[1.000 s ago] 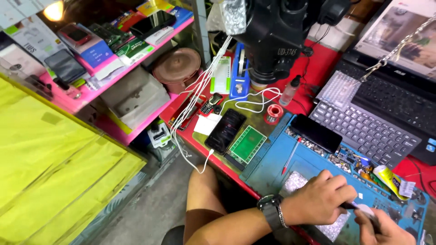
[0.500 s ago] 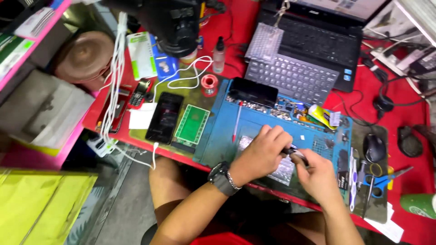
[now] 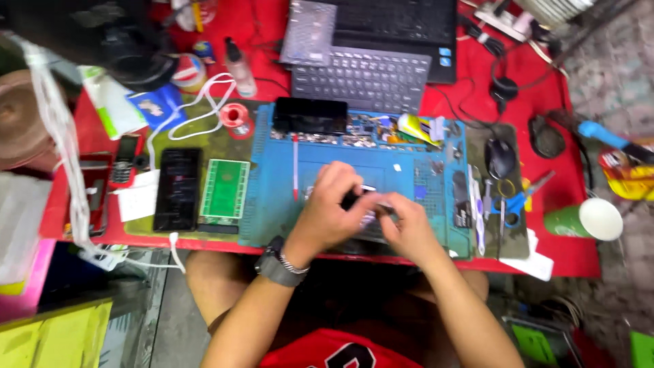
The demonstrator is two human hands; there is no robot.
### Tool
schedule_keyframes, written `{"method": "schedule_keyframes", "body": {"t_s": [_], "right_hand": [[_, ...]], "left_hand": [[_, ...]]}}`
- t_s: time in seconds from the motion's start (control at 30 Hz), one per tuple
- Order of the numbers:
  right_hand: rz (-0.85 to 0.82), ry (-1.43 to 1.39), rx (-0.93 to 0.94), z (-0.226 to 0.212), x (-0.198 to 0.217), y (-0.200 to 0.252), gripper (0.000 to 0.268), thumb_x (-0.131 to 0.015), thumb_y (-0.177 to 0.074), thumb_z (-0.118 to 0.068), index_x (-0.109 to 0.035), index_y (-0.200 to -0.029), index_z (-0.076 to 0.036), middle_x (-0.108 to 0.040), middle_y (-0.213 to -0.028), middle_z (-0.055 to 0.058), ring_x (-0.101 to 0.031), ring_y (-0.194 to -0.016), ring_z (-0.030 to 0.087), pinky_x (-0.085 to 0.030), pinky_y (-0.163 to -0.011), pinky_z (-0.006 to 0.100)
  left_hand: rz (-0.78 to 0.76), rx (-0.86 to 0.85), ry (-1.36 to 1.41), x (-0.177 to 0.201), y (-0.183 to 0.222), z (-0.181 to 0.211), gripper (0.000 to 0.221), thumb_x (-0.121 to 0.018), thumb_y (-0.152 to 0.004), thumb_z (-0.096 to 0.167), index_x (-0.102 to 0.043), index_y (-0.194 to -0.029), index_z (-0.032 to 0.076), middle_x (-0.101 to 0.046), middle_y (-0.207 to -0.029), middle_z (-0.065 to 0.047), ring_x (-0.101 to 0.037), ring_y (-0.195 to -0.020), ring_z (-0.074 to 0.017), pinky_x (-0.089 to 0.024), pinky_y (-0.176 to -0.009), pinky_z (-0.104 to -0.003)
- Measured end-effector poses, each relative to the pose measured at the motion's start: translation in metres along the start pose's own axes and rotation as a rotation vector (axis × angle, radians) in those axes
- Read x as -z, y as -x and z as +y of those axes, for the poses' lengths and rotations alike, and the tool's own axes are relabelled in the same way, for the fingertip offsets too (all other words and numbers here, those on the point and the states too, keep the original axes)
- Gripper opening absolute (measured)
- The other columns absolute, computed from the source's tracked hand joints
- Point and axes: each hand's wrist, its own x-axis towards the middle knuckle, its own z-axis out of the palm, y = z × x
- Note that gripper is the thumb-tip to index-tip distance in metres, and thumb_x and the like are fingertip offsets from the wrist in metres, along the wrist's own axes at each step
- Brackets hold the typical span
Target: The person is removing an old screen protector from a mobile phone, cleaning the screen with a cloth, and then carefully applying a new screen protector.
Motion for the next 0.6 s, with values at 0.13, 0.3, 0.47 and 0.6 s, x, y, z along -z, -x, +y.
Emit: {"method": "schedule_keyframes", "body": {"t_s": [0.13,0.3,0.47,0.6], "right_hand": [[0.043,-0.046,-0.009,-0.008,-0.002,0.010,0.016,-0.067,-0.093,-0.007,-0.077,-0.092,-0.019,-0.072,-0.075,0.003,-0.074,-0.074,0.028,-0.060,-0.070,0.038],[0.091,0.027,0.074,0.005,0.008,0.024,0.018,-0.067,-0.090,-0.004,-0.076,-0.096,-0.019,-0.072,-0.080,0.001,-0.074,-0.078,0.028,-0.059,-0.071,0.036],[0.083,0.097,0.196,0.007,0.001,0.015,0.022,-0.070,-0.085,0.003,-0.074,-0.101,-0.012,-0.070,-0.082,0.008,-0.072,-0.078,0.034,-0.057,-0.072,0.041],[0.102,0.057,0.004,0.035,-0.011,0.016,0.026,-0.075,-0.088,-0.005,-0.071,-0.112,-0.014,-0.071,-0.086,0.010,-0.070,-0.079,0.036,-0.052,-0.070,0.045]], "left_hand": [[0.039,0.149,0.047,0.001,0.002,0.007,0.029,-0.075,-0.092,0.025,-0.052,-0.078,0.015,-0.051,-0.089,-0.002,-0.059,-0.087,-0.0294,-0.046,-0.083,-0.035],[0.062,0.135,-0.002,-0.013,0.007,0.005,0.022,-0.075,-0.088,0.023,-0.055,-0.081,0.016,-0.052,-0.093,-0.004,-0.060,-0.092,-0.0322,-0.047,-0.085,-0.039],[0.179,0.045,-0.051,-0.017,0.012,0.004,0.018,-0.072,-0.086,0.024,-0.055,-0.084,0.017,-0.051,-0.091,-0.003,-0.059,-0.089,-0.0315,-0.047,-0.086,-0.040],[0.191,0.002,-0.031,-0.014,0.012,0.003,0.017,-0.068,-0.092,0.029,-0.056,-0.090,0.018,-0.052,-0.092,-0.004,-0.063,-0.092,-0.0307,-0.049,-0.089,-0.038]]}}
